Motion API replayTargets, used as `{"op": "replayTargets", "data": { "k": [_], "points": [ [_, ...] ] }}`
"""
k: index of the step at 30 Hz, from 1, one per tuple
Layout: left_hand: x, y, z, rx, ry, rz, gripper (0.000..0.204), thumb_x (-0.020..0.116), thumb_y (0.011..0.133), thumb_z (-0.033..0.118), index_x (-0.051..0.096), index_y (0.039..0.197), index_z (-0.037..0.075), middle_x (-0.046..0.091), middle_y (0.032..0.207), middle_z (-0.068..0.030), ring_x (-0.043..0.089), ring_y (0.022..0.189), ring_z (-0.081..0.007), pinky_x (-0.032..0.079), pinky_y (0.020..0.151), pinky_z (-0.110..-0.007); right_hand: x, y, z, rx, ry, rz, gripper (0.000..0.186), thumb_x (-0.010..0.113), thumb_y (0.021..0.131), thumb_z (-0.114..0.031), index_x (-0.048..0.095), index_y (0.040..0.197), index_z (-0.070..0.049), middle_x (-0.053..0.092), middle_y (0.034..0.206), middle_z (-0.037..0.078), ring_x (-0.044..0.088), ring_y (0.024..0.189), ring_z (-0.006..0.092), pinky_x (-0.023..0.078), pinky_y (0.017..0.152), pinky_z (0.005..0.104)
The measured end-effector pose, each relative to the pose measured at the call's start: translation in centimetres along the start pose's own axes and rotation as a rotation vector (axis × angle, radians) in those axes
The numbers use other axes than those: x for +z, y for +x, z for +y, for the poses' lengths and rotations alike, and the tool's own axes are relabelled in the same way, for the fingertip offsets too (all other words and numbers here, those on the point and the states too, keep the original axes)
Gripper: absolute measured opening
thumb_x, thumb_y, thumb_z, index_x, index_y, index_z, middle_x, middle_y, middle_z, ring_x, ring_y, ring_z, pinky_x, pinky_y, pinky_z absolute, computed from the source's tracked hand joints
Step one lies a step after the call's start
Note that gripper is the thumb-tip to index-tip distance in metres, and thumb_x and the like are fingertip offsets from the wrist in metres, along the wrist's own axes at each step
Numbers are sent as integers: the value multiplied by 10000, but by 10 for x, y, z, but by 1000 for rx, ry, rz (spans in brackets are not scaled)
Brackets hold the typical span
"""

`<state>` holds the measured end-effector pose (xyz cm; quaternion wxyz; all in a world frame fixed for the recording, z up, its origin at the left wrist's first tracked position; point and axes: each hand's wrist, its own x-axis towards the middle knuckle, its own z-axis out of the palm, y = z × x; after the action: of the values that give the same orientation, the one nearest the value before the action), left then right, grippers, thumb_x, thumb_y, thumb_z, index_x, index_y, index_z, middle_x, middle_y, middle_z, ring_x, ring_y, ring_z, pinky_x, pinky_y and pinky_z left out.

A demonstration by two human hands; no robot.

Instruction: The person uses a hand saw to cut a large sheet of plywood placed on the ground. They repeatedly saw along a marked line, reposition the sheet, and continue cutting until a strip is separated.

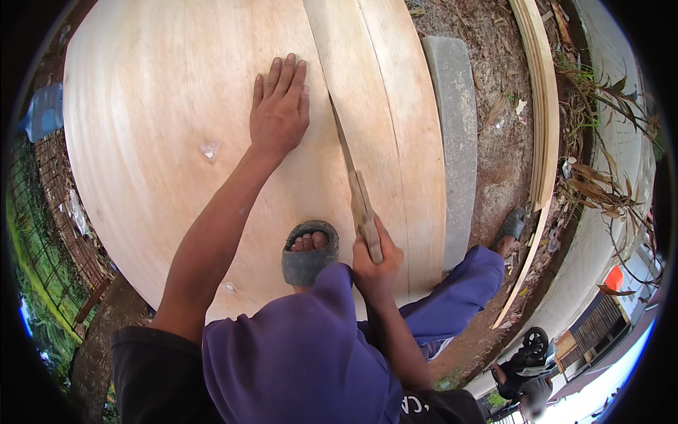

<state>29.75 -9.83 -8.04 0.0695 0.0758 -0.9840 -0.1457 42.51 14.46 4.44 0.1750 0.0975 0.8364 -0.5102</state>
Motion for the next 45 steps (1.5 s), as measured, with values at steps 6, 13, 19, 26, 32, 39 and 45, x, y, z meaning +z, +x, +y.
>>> {"op": "replayTargets", "data": {
  "k": [6,13,19,26,32,39,45],
  "points": [
    [-4,-3,-11,-21,22,-5,494,425,1088,252,448,1554,90,404,1636,-109,323,1538,-314,241,1253,-525,-4,2,-18,-45,-65,-41,504,655,853,29,632,1355,56,634,688,107,611,556,113,488,536,300],
    [-1,-1,-1,-1,2,9,490,427,1089,252,456,1549,88,403,1637,-110,330,1535,-315,239,1254,-523,-49,-70,-9,-34,-121,-24,536,659,819,58,634,1354,53,631,656,110,631,538,143,516,548,292],
    [1,-5,-5,-5,20,0,486,413,1094,254,456,1550,91,401,1640,-107,326,1539,-314,234,1257,-518,-3,11,-15,12,-46,-29,500,657,845,12,636,1342,63,605,639,119,601,522,154,492,530,316],
    [2,-2,-3,-10,-1,15,486,403,1096,255,456,1554,101,409,1635,-115,329,1537,-321,237,1253,-525,-75,-95,-15,-42,-205,-61,445,656,880,57,640,1323,89,745,872,123,656,711,84,532,645,247],
    [2,-1,-1,-6,3,11,485,407,1096,254,458,1550,91,417,1629,-119,337,1531,-325,242,1251,-526,12,26,3,-20,4,-1,478,642,849,9,647,1326,48,617,668,134,604,527,170,492,537,323],
    [0,-3,-5,0,6,23,484,400,1098,250,456,1548,82,412,1630,-130,327,1536,-329,236,1254,-525,-80,-106,-5,-34,-207,-44,460,659,855,66,661,1315,52,762,917,155,680,730,90,529,663,239],
    [2,0,-1,-6,21,53,472,462,1079,251,497,1530,117,442,1620,-73,379,1515,-278,257,1253,-515,-24,-32,8,51,-43,-27,496,664,837,15,651,1331,45,645,702,145,629,555,177,509,553,322]
  ]
}}
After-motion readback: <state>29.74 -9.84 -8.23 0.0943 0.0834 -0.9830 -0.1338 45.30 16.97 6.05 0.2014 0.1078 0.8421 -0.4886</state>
